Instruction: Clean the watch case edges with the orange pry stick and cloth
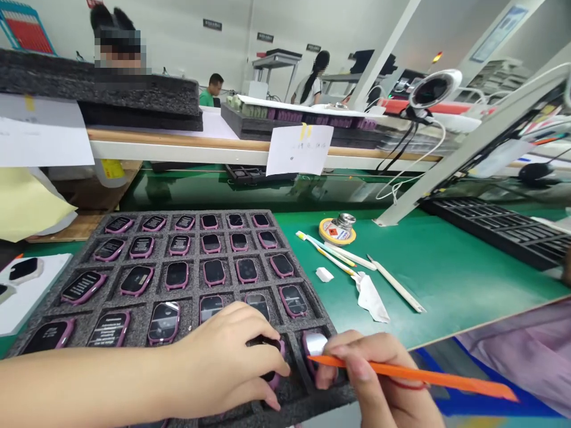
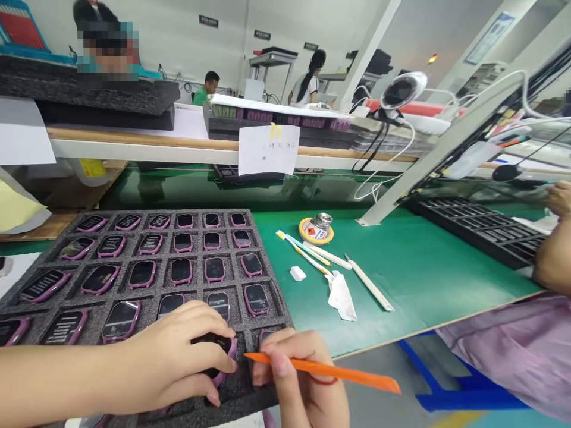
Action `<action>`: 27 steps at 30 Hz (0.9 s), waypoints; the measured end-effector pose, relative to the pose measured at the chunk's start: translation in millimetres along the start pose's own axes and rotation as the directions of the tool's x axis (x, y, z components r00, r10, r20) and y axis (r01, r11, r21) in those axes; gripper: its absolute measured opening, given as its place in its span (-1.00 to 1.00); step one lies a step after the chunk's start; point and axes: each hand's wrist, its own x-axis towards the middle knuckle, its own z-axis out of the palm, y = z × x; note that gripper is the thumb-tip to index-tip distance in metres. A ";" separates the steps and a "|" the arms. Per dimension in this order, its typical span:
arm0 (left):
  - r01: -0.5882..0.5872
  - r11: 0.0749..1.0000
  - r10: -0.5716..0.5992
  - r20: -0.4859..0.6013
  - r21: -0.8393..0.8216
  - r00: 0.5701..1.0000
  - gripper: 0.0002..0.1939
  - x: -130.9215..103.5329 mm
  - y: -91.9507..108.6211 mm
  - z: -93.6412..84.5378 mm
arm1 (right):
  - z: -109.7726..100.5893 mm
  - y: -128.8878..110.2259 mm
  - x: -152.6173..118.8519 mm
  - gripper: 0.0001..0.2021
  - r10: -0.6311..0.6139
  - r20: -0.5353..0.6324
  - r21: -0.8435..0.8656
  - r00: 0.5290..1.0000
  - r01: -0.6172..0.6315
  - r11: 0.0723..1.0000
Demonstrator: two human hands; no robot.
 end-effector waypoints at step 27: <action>0.189 0.975 -0.185 0.047 -0.119 0.982 -0.44 0.6 1.4 1.2 | 24.0 20.2 -10.4 -0.82 -0.055 0.126 -0.152 0.991 0.074 0.986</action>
